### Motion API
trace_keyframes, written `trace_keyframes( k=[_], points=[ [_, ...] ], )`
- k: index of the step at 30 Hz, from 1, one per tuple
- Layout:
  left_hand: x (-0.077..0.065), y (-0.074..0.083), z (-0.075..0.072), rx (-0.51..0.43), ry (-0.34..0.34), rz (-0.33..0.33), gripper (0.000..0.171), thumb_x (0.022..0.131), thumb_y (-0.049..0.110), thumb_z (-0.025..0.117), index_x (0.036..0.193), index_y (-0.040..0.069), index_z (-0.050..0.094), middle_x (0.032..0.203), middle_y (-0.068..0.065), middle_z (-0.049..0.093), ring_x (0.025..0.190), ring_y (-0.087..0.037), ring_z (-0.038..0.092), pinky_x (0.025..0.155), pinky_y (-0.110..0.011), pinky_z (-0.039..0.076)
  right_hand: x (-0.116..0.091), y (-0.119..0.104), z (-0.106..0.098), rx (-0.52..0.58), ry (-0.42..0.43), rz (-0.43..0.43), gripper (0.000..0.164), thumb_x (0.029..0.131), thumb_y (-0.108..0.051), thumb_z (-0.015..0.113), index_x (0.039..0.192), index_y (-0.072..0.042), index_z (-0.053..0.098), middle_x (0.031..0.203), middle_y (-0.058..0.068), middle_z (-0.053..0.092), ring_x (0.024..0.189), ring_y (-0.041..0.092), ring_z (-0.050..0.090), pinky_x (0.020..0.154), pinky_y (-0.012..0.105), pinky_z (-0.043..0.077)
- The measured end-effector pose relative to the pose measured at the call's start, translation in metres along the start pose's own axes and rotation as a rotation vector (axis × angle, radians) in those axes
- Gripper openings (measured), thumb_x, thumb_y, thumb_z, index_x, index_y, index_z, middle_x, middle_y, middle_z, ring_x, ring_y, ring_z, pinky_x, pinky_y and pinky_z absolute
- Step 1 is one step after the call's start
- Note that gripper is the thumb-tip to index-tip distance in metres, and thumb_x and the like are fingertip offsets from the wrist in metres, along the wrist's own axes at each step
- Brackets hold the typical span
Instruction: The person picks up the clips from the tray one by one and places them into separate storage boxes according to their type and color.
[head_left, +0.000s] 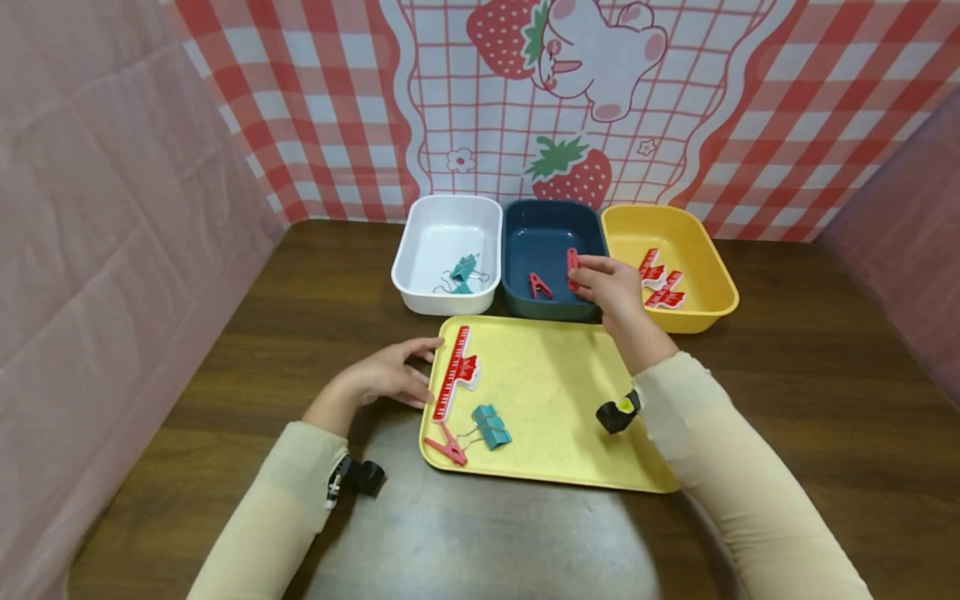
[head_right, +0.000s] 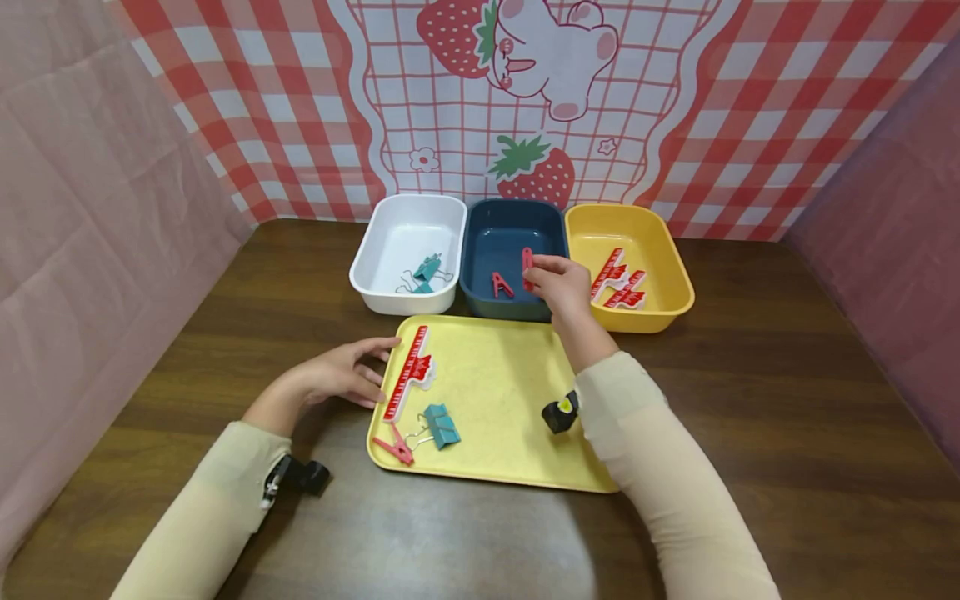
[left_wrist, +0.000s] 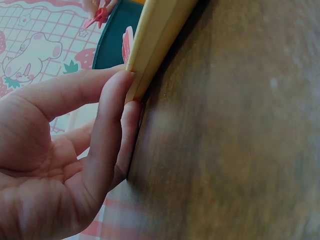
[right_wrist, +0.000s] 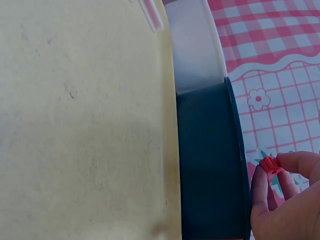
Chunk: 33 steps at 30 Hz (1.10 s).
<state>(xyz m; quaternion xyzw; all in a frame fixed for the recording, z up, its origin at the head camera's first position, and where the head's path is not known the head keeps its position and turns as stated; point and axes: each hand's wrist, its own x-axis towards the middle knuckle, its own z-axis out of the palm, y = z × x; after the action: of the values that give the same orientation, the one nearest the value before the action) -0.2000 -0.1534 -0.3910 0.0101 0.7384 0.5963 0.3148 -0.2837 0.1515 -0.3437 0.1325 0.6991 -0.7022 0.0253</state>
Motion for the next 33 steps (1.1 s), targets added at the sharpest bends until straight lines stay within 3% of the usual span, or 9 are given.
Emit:
trace_keyframes(
  k=[4, 14, 23, 33],
  points=[
    [0.0, 0.0, 0.0, 0.002, 0.004, 0.0, 0.082, 0.076, -0.018, 0.065, 0.145, 0.011, 0.03, 0.131, -0.017, 0.032, 0.097, -0.027, 0.058, 0.074, -0.038, 0.057, 0.005, -0.001, 0.0, -0.042, 0.015, 0.004, 0.036, 0.086, -0.009, 0.066, 0.121, -0.003, 0.06, 0.104, 0.005, 0.059, 0.08, 0.01, 0.061, 0.094, 0.034, 0.048],
    [0.002, 0.0, 0.0, 0.0, 0.016, -0.016, 0.082, 0.075, -0.017, 0.065, 0.144, 0.014, 0.032, 0.13, -0.015, 0.033, 0.095, -0.025, 0.059, 0.074, -0.038, 0.057, 0.015, -0.007, 0.003, -0.142, 0.063, 0.006, 0.034, 0.087, -0.012, 0.065, 0.12, -0.006, 0.061, 0.115, 0.007, 0.055, 0.09, 0.018, 0.057, 0.094, 0.034, 0.047],
    [0.001, 0.0, -0.001, 0.005, 0.01, -0.003, 0.083, 0.075, -0.017, 0.065, 0.144, 0.012, 0.031, 0.13, -0.016, 0.033, 0.096, -0.026, 0.058, 0.074, -0.038, 0.057, 0.022, -0.009, 0.006, -0.15, 0.089, -0.002, 0.031, 0.086, -0.011, 0.066, 0.116, -0.004, 0.063, 0.109, 0.006, 0.057, 0.082, 0.016, 0.059, 0.091, 0.037, 0.049],
    [0.003, -0.001, -0.001, 0.002, 0.009, -0.009, 0.082, 0.075, -0.017, 0.066, 0.144, 0.013, 0.032, 0.129, -0.016, 0.034, 0.096, -0.025, 0.058, 0.073, -0.038, 0.057, 0.025, -0.007, 0.006, -0.12, 0.083, -0.04, 0.034, 0.088, -0.006, 0.062, 0.122, -0.002, 0.059, 0.109, 0.008, 0.058, 0.071, 0.008, 0.059, 0.093, 0.041, 0.048]
  ],
)
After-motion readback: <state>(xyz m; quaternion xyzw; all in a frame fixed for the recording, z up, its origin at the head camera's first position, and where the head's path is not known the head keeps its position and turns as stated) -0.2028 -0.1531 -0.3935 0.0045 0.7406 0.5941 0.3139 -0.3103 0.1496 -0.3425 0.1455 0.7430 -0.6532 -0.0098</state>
